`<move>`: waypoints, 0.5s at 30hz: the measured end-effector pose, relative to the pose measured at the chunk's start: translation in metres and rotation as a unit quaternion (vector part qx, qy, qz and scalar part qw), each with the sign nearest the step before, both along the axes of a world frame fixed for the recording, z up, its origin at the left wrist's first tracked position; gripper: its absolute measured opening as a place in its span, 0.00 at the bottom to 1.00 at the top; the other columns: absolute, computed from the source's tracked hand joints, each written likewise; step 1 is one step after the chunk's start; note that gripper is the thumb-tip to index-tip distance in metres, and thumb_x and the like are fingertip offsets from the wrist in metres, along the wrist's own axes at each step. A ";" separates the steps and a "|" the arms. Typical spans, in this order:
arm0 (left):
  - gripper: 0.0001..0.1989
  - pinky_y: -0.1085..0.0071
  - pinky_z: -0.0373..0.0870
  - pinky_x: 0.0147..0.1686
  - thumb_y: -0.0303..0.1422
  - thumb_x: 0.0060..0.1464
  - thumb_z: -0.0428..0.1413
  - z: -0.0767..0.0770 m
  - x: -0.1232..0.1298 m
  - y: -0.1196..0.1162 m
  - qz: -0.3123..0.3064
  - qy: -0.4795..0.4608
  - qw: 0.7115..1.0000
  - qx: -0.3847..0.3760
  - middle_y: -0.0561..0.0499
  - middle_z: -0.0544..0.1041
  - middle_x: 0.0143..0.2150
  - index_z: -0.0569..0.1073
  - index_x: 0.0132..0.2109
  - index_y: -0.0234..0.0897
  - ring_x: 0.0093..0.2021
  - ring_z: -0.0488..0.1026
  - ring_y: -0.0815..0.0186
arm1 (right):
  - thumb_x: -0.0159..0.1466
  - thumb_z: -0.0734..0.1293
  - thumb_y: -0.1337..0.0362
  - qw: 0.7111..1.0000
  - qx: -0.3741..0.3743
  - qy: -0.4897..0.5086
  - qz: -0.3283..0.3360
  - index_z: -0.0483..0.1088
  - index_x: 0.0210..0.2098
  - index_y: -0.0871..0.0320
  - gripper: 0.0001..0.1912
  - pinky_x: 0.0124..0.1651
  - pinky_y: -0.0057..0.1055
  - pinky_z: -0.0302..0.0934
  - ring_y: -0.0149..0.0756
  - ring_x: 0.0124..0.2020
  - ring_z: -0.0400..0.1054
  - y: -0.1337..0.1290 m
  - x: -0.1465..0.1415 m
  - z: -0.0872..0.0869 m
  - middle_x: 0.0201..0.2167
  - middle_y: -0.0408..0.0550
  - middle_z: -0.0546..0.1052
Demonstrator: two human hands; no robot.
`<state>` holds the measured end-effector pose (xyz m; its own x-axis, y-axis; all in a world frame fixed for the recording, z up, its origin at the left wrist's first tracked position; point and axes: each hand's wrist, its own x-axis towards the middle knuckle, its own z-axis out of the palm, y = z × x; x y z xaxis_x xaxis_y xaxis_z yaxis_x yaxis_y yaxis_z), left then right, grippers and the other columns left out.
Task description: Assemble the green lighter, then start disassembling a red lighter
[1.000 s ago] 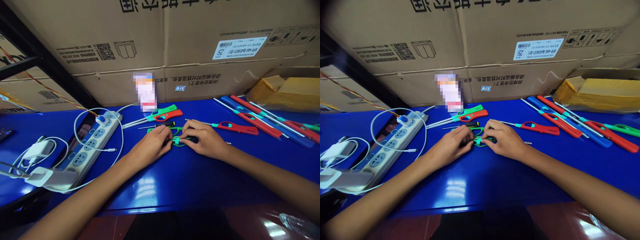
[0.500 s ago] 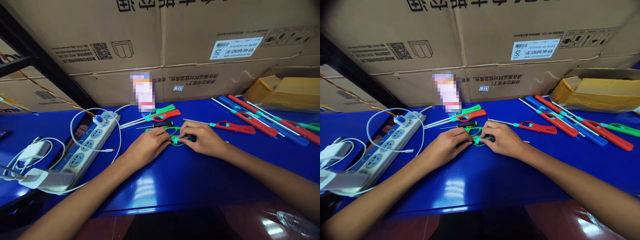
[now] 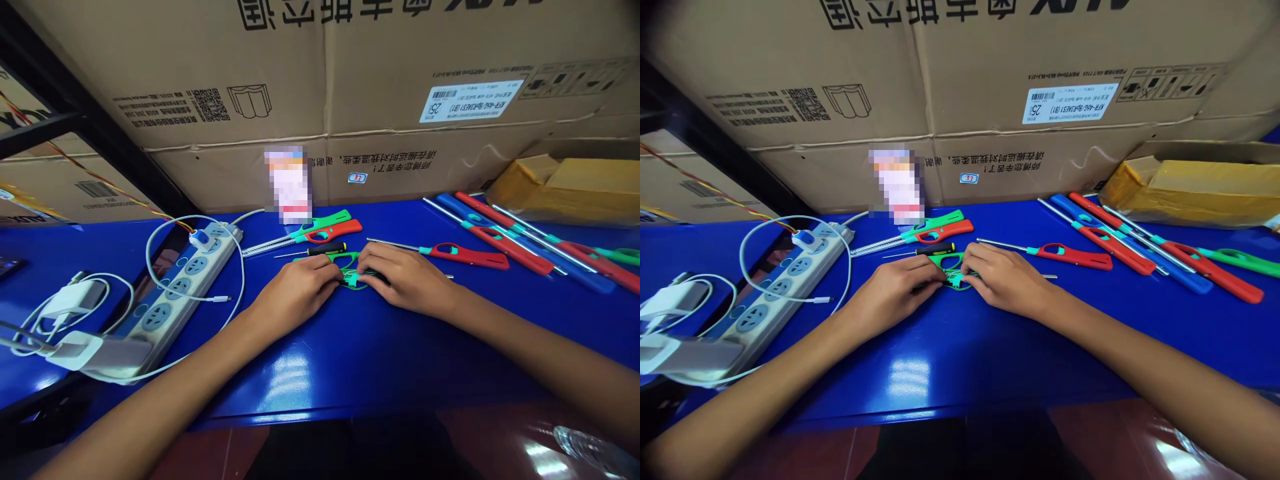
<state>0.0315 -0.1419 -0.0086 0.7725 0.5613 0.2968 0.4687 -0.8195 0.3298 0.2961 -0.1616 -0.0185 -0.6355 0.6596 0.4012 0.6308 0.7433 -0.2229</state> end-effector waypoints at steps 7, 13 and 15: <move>0.02 0.66 0.77 0.41 0.27 0.68 0.61 -0.004 0.002 -0.001 0.019 -0.021 0.999 0.015 0.48 0.80 0.42 0.78 0.47 0.36 0.41 0.79 0.62 | 0.73 0.69 0.67 0.998 -0.035 0.056 0.006 0.74 0.45 0.57 0.01 0.52 0.43 0.72 0.44 0.46 0.76 0.003 0.000 -0.004 0.43 0.51 0.79; 0.05 0.69 0.74 0.38 0.26 0.65 0.63 -0.010 0.006 -0.002 0.035 -0.048 0.998 0.011 0.51 0.79 0.40 0.75 0.45 0.37 0.38 0.77 0.64 | 0.73 0.70 0.68 0.994 -0.059 0.097 0.009 0.73 0.43 0.55 0.02 0.50 0.41 0.71 0.43 0.45 0.75 0.006 -0.002 -0.006 0.42 0.50 0.79; 0.06 0.70 0.73 0.38 0.25 0.64 0.63 -0.010 0.006 -0.002 0.038 -0.054 0.998 0.007 0.52 0.79 0.40 0.73 0.45 0.37 0.37 0.76 0.65 | 0.73 0.70 0.68 0.993 -0.064 0.099 0.011 0.73 0.43 0.54 0.02 0.52 0.42 0.70 0.43 0.45 0.75 0.006 -0.002 -0.006 0.42 0.50 0.79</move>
<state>0.0378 -0.1442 -0.0188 0.6906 0.6128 0.3840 0.4923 -0.7874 0.3710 0.2937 -0.1556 -0.0245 -0.5672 0.6997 0.4343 0.5486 0.7144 -0.4344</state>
